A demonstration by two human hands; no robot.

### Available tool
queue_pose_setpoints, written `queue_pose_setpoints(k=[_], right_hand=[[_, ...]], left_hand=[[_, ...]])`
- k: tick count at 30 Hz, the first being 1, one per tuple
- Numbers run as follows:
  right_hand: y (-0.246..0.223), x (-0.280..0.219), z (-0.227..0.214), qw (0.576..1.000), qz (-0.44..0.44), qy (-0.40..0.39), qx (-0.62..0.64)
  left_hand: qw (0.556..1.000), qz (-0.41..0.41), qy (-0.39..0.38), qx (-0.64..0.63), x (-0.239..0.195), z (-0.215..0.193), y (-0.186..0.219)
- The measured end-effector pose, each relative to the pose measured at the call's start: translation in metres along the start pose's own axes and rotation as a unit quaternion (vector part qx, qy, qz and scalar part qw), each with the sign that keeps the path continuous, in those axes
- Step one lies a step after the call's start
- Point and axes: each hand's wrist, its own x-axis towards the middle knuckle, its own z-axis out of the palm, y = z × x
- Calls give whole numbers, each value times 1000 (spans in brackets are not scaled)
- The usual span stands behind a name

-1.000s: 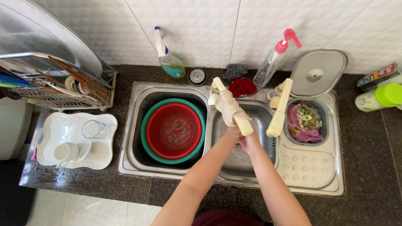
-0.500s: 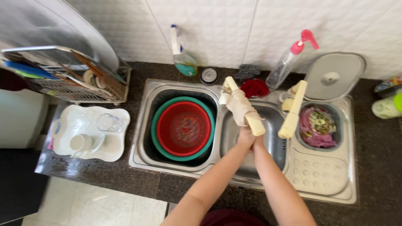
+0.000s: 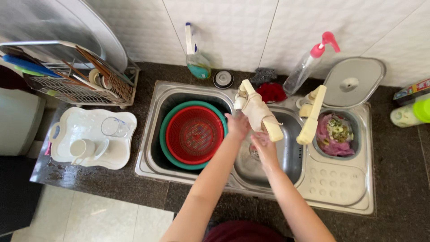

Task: The person cleans the kitchen countertop and gas stove using a red cloth and a beige cloth. They wipe around the sink, stove, and kettle, then rinse the cloths under running water and continue wiping the surfaces.

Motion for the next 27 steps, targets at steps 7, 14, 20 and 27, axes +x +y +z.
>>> queue_pose_setpoints(k=[7, 14, 20, 27], right_hand=[[-44, -18, 58, 979, 8, 80, 185], [-97, -31, 101, 987, -105, 17, 119], [-171, -11, 85, 967, -193, -78, 148], [-222, -15, 99, 939, -29, -156, 306]], left_hand=[[926, 81, -11, 370, 8, 3, 31], [828, 423, 99, 353, -11, 36, 4], [550, 456, 245, 656, -37, 51, -2], [952, 78, -52, 292, -101, 58, 61]])
